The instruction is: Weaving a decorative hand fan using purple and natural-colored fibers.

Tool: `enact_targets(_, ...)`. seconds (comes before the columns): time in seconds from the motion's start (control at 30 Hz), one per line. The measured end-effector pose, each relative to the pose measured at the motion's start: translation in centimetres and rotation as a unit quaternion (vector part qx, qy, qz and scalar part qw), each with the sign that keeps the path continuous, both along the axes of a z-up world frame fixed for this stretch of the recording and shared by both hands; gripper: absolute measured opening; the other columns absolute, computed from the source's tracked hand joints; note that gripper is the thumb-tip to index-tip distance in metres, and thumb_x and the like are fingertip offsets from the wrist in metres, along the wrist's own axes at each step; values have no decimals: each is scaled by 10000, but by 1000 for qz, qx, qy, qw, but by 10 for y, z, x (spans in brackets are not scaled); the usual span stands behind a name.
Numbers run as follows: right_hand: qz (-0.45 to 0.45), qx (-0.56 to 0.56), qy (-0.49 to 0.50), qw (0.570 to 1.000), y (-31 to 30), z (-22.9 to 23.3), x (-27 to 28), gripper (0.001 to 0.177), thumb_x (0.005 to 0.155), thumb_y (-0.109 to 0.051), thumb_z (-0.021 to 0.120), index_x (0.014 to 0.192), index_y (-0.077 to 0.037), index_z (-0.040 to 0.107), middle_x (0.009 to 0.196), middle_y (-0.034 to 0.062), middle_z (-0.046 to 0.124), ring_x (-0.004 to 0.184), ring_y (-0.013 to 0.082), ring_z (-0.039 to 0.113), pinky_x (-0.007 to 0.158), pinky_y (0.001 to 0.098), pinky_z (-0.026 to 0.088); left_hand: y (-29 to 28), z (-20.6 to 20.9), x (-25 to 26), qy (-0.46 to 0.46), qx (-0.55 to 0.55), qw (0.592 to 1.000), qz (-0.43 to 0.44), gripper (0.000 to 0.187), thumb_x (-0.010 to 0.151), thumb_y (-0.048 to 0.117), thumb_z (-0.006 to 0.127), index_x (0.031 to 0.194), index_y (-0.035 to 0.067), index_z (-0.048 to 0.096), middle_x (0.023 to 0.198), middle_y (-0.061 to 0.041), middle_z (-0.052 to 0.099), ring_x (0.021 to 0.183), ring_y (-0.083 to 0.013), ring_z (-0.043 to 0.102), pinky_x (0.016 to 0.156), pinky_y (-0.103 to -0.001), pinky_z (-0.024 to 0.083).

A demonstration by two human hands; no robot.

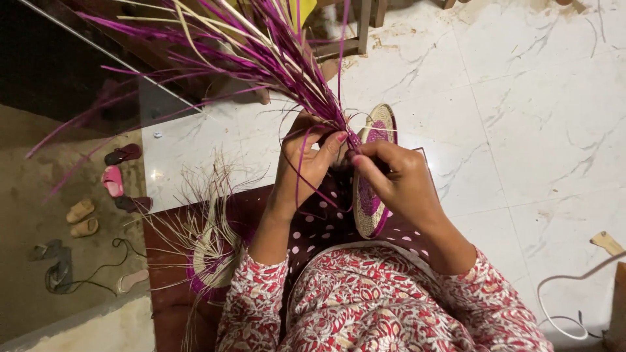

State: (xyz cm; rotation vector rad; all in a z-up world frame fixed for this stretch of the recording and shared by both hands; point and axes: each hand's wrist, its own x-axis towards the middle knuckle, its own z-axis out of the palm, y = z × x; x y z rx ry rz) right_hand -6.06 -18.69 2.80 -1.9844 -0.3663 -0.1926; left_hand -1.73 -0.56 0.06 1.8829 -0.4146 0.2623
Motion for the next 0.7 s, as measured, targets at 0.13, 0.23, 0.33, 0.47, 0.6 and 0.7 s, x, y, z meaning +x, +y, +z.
enact_targets(0.13, -22, 63, -15, 998, 1, 20, -3, 181, 986, -73, 643, 1119, -55, 765, 689, 85, 729, 616, 212, 684, 604, 352, 543, -2, 7, -6, -73, 72, 995, -10, 95, 914, 104, 775, 936, 11, 774, 860, -164, 739, 927, -317, 722, 956, -432, 545)
enact_targets(0.23, 0, 54, -46, 997, 6, 23, -2, 185, 973, -104, 646, 1113, -85, 766, 732, 113, 762, 681, 299, 749, 652, 395, 581, -2, -4, -10, -114, 149, 982, 3, 132, 862, 72, 820, 948, -5, 755, 860, -178, 723, 942, -306, 721, 924, -383, 562)
enact_targets(0.33, 41, 85, -60, 994, 4, 29, -4, 161, 964, -140, 663, 1066, -94, 780, 762, 117, 774, 684, 315, 753, 652, 389, 595, -2, -18, -18, -64, 122, 990, 5, 159, 861, 111, 823, 937, -7, 750, 872, -175, 733, 920, -305, 728, 900, -384, 575)
enact_targets(0.47, -31, 83, -124, 988, 9, 32, -2, 159, 991, -139, 665, 1103, -73, 756, 792, 129, 749, 635, 314, 696, 606, 393, 567, -9, 23, -23, 4, 74, 997, 19, 183, 881, 213, 801, 933, 43, 758, 862, -111, 755, 898, -261, 742, 909, -365, 594)
enact_targets(0.6, -42, 95, -146, 984, 6, 15, 8, 350, 924, -117, 786, 1263, -115, 698, 930, 82, 723, 684, 194, 648, 616, 333, 560, -15, 37, -23, -29, 121, 991, 38, 199, 880, 157, 780, 945, -30, 759, 889, -215, 750, 947, -369, 731, 904, -451, 577)
enact_targets(0.7, -25, 71, -200, 977, 5, 15, 9, 150, 925, -62, 767, 1072, -95, 765, 903, 89, 714, 621, 202, 626, 565, 320, 545, -8, 18, -24, 8, 95, 995, 36, 139, 844, 104, 799, 896, -13, 746, 855, -187, 744, 900, -330, 739, 882, -404, 609)
